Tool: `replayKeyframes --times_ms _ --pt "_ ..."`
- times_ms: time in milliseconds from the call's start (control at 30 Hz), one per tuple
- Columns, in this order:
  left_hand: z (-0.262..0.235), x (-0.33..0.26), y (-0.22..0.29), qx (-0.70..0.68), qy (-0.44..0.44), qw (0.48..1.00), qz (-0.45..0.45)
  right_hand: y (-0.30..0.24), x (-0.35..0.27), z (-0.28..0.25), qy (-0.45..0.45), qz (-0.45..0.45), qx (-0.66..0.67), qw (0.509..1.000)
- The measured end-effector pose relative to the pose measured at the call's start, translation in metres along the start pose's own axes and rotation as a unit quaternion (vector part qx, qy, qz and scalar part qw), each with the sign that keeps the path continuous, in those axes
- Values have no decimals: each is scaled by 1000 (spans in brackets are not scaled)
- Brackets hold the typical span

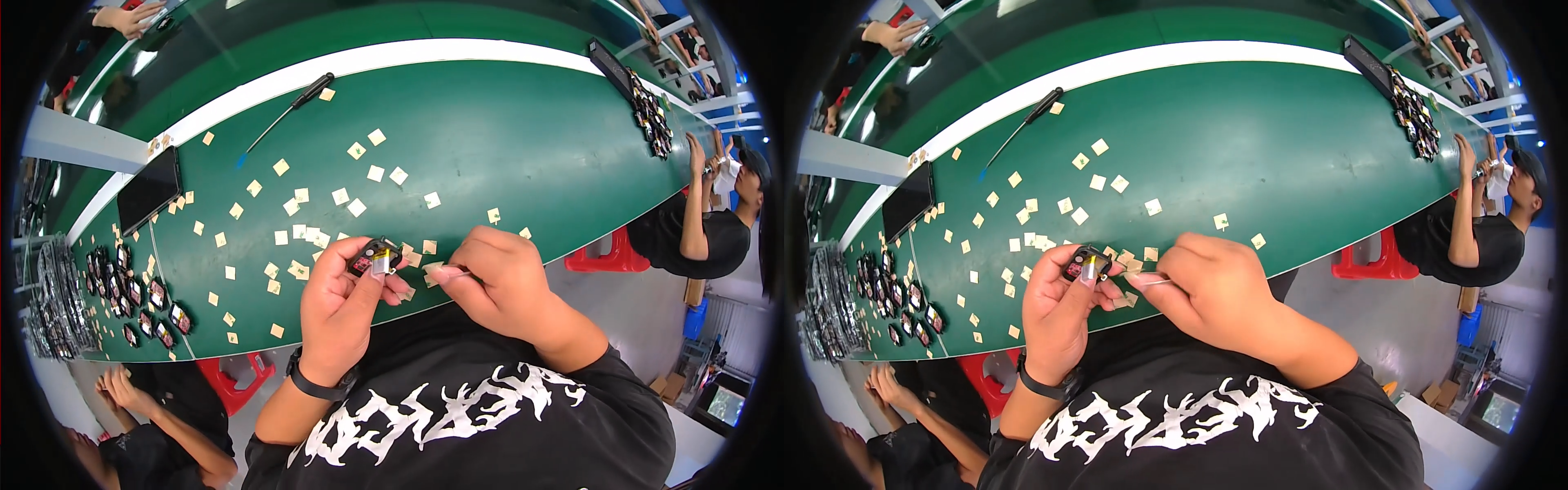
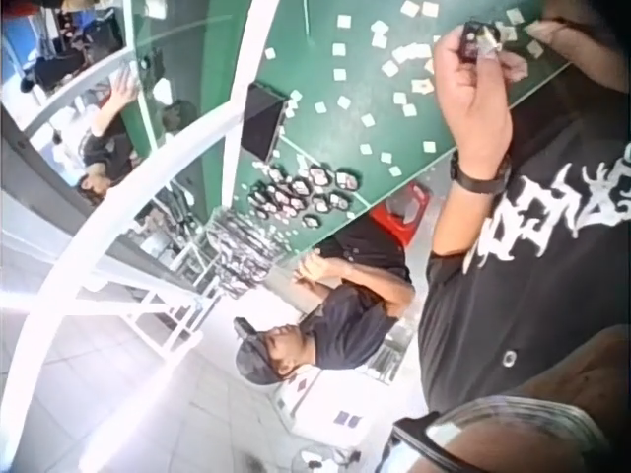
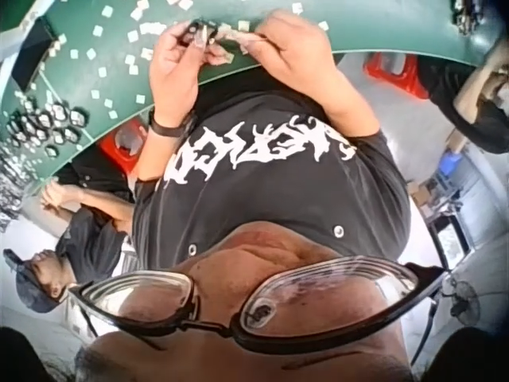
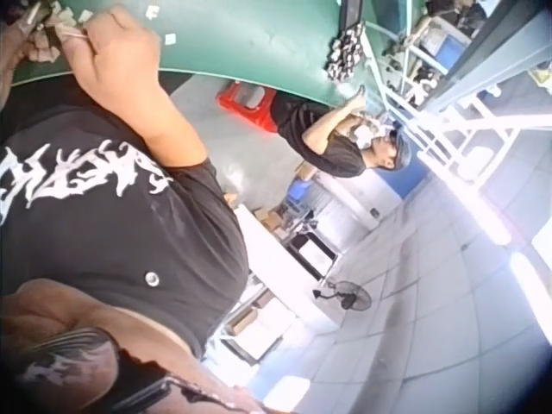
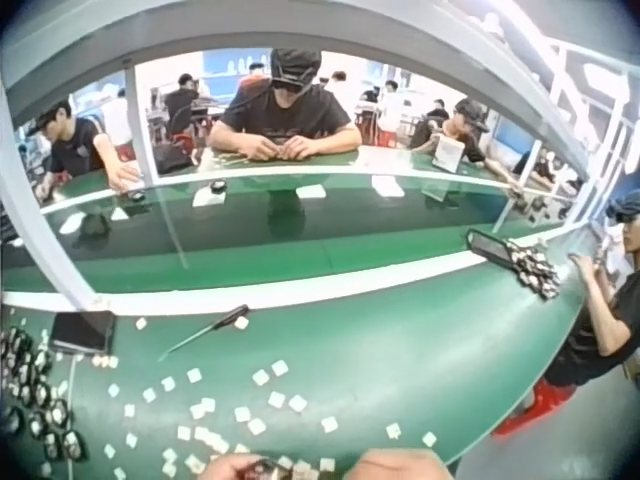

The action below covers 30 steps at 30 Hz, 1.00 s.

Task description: Applying stickers and connecting small wires to electronic components using tweezers.

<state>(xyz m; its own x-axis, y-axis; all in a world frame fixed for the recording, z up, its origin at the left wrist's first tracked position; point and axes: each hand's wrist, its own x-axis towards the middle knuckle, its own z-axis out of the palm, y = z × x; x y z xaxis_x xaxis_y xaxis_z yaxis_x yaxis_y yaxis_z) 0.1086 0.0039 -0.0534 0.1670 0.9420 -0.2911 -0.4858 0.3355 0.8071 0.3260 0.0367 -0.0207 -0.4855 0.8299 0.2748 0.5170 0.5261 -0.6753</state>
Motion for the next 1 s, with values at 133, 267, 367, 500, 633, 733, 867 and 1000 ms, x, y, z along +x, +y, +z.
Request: replayKeyframes --times_ms 133,267,367,500,633,733,867,1000 --pt "-3 -1 -1 24 11 999 33 -7 6 4 -71 153 -18 986" --pt "-3 1 1 13 18 1000 20 -19 11 15 -30 232 196 952" --pt "-2 4 5 -23 20 1000 2 -19 1 23 -27 211 261 942" --pt "-2 2 -1 -4 17 1000 21 -33 10 20 -74 281 259 921" --pt "-3 -1 -5 73 16 995 64 -35 20 21 -103 339 289 890" --pt "-5 0 -8 93 10 993 76 -34 19 25 -97 362 317 871" --pt "-12 -1 -5 80 -20 996 42 -26 10 34 -78 285 304 905" --pt "-4 -1 6 38 -10 999 3 -21 6 33 -81 237 267 931"
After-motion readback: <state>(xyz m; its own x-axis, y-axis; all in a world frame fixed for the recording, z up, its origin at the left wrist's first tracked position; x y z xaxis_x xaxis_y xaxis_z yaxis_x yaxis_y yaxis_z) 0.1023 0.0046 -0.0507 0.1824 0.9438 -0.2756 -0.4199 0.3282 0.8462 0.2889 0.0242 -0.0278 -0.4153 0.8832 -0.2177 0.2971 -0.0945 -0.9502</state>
